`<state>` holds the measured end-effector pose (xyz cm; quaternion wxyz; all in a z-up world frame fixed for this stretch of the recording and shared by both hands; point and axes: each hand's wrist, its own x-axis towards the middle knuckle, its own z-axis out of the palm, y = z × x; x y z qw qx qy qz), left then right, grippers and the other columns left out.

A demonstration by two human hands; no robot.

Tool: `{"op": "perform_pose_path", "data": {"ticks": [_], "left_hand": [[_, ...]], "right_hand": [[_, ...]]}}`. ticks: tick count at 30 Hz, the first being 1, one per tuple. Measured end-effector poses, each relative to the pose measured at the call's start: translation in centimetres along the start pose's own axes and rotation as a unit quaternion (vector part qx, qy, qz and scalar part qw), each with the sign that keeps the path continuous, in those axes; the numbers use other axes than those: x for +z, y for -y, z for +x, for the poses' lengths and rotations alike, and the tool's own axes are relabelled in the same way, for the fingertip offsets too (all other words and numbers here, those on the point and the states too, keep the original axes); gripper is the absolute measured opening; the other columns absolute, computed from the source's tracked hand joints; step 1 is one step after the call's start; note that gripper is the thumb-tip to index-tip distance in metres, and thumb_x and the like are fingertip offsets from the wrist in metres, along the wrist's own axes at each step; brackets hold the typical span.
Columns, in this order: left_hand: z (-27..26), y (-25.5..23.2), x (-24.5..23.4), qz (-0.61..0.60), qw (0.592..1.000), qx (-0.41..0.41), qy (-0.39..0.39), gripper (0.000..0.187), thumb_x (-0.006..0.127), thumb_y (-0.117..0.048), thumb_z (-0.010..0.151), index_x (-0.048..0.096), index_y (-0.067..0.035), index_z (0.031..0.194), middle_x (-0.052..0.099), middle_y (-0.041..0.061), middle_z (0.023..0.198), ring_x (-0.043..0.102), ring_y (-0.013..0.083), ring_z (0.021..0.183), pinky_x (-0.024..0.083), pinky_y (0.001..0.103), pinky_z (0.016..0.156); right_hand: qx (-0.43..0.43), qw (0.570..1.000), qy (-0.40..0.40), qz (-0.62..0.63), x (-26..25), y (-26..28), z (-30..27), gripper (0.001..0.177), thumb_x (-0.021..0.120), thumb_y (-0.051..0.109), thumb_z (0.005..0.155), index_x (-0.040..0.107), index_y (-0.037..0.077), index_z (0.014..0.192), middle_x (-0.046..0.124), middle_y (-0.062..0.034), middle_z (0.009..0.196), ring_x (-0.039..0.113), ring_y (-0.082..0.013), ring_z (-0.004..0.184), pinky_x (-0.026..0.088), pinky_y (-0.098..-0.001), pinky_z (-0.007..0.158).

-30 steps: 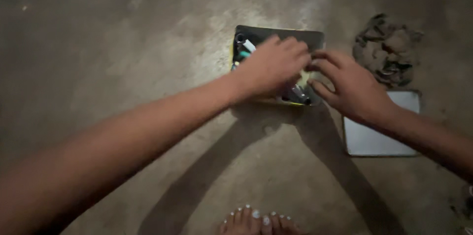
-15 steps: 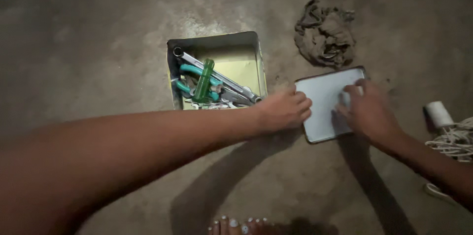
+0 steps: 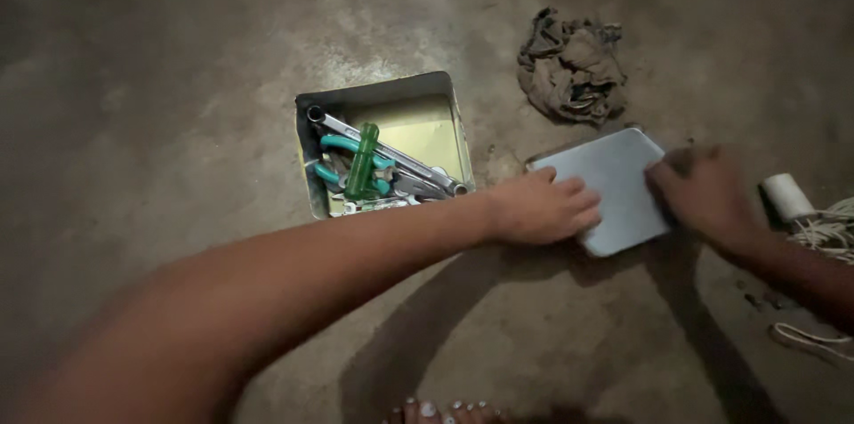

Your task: The person wipes a small metal component with a cloth and then places several wrenches, pliers, and a screwdriver into a metal box before closing the lid.

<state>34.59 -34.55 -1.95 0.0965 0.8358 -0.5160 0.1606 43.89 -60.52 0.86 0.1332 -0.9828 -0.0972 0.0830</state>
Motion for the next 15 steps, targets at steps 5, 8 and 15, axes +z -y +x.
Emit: {"op": "perform_pose_path", "data": {"ticks": [5, 8, 15], "left_hand": [[-0.7, 1.0, -8.8, -0.181, 0.958, -0.172, -0.144, 0.036, 0.059, -0.008, 0.077, 0.05, -0.007, 0.112, 0.057, 0.013, 0.111, 0.058, 0.0343, 0.104, 0.051, 0.045, 0.087], [-1.8, 2.9, -12.0, -0.349, 0.856, -0.33, -0.194, 0.03, 0.053, 0.004, 0.087, 0.044, -0.001, 0.116, 0.058, 0.019, 0.112, 0.063, 0.0353, 0.104, 0.053, 0.044, 0.085], [-8.8, 3.4, -16.2, -0.285, 0.688, -0.586, -0.319, 0.02, 0.044, -0.02, 0.109, 0.051, -0.004, 0.119, 0.066, 0.017, 0.108, 0.066, 0.0299, 0.099, 0.052, 0.042, 0.087]], "right_hand": [[0.111, 0.986, 0.063, 0.104, -7.8, 4.4, -0.7, 0.049, 0.057, 0.035, 0.108, 0.076, -0.01, 0.11, 0.077, -0.0322, 0.098, 0.07, -0.0336, 0.077, 0.054, -0.0478, 0.072], [0.165, 0.964, 0.09, 0.186, -10.2, 7.6, -0.6, 0.048, 0.038, 0.04, 0.113, 0.065, 0.004, 0.131, 0.072, -0.0195, 0.109, 0.066, -0.035, 0.072, 0.051, -0.0526, 0.061], [-0.11, 0.934, 0.025, 0.338, -10.3, 16.7, -1.3, 0.04, 0.058, 0.03, 0.108, 0.062, -0.001, 0.133, 0.069, -0.0096, 0.112, 0.063, -0.0166, 0.096, 0.051, -0.032, 0.08]]}}
